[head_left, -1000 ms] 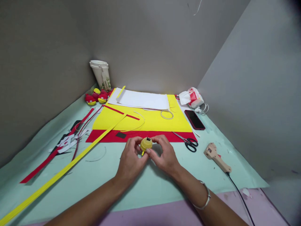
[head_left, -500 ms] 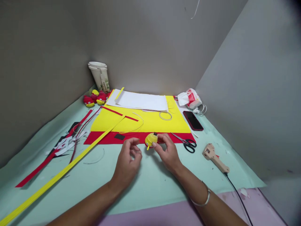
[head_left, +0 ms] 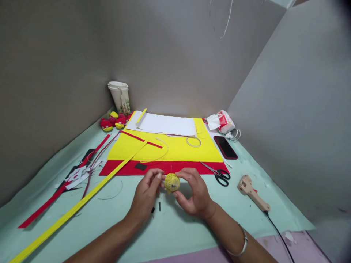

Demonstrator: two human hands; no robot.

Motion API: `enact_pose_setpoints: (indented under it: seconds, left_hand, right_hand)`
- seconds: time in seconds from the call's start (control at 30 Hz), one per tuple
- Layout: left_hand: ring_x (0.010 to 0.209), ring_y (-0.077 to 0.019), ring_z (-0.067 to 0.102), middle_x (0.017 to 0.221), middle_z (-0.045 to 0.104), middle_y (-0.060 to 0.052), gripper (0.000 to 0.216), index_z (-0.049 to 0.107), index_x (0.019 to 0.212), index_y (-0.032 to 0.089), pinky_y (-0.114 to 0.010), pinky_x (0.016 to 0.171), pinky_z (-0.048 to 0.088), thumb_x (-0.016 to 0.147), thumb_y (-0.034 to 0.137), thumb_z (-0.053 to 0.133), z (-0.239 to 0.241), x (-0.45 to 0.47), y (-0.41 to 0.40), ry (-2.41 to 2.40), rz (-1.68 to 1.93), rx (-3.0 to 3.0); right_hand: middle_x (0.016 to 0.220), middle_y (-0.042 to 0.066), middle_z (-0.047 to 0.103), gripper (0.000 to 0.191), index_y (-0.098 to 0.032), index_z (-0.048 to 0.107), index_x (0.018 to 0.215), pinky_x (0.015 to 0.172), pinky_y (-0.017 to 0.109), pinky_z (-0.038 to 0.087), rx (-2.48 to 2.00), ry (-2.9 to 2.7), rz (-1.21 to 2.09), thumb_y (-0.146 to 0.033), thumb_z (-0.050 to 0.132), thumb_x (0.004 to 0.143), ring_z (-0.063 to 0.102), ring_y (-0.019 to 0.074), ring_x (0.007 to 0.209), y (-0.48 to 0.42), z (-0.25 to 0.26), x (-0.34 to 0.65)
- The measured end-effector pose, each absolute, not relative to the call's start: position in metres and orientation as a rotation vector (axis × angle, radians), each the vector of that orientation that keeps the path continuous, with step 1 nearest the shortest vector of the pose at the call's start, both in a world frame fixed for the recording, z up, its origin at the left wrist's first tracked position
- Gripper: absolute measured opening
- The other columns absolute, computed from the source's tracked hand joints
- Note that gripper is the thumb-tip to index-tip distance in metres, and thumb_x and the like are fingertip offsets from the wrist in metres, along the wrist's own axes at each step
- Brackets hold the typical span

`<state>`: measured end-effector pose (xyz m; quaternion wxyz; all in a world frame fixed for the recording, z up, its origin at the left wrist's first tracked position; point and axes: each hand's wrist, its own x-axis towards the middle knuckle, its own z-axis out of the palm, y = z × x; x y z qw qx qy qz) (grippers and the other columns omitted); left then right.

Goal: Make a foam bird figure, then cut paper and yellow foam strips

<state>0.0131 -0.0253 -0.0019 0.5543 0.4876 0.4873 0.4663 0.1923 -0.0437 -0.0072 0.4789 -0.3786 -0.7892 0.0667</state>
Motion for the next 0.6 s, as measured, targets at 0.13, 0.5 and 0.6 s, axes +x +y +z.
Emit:
enact_pose_setpoints:
  seconds: [0.13, 0.5, 0.6]
  left_hand:
    - [0.06, -0.0128, 0.048, 0.07, 0.058, 0.003, 0.033, 0.06, 0.098, 0.02, -0.024, 0.057, 0.039, 0.087, 0.05, 0.054, -0.0018, 0.0117, -0.0259, 1.137, 1.071, 1.167]
    - [0.077, -0.0179, 0.056, 0.085, 0.065, -0.003, 0.039, 0.067, 0.099, 0.019, -0.027, 0.069, 0.043, 0.085, 0.053, 0.057, -0.002, 0.0098, -0.0256, 1.102, 1.085, 1.195]
    - [0.078, -0.0187, 0.057, 0.084, 0.065, -0.003, 0.037, 0.067, 0.096, 0.019, -0.027, 0.069, 0.044, 0.084, 0.053, 0.058, -0.0001, 0.0101, -0.025, 1.112, 1.094, 1.199]
  right_hand:
    - [0.11, 0.012, 0.059, 0.052, -0.021, 0.052, 0.125, 0.085, 0.042, 0.052, -0.92, -1.961, 0.125, -0.02, 0.067, 0.076, 0.058, 0.0268, 0.098, -0.043, -0.0101, 0.1916]
    - [0.107, 0.012, 0.06, 0.053, -0.022, 0.049, 0.127, 0.081, 0.041, 0.053, -0.89, -2.026, 0.047, -0.02, 0.064, 0.077, 0.06, 0.026, 0.094, -0.0408, -0.0103, 0.1902]
    - [0.107, 0.012, 0.06, 0.051, -0.021, 0.049, 0.126, 0.081, 0.041, 0.053, -0.911, -2.021, 0.053, -0.02, 0.064, 0.078, 0.06, 0.026, 0.094, -0.0409, -0.0103, 0.1901]
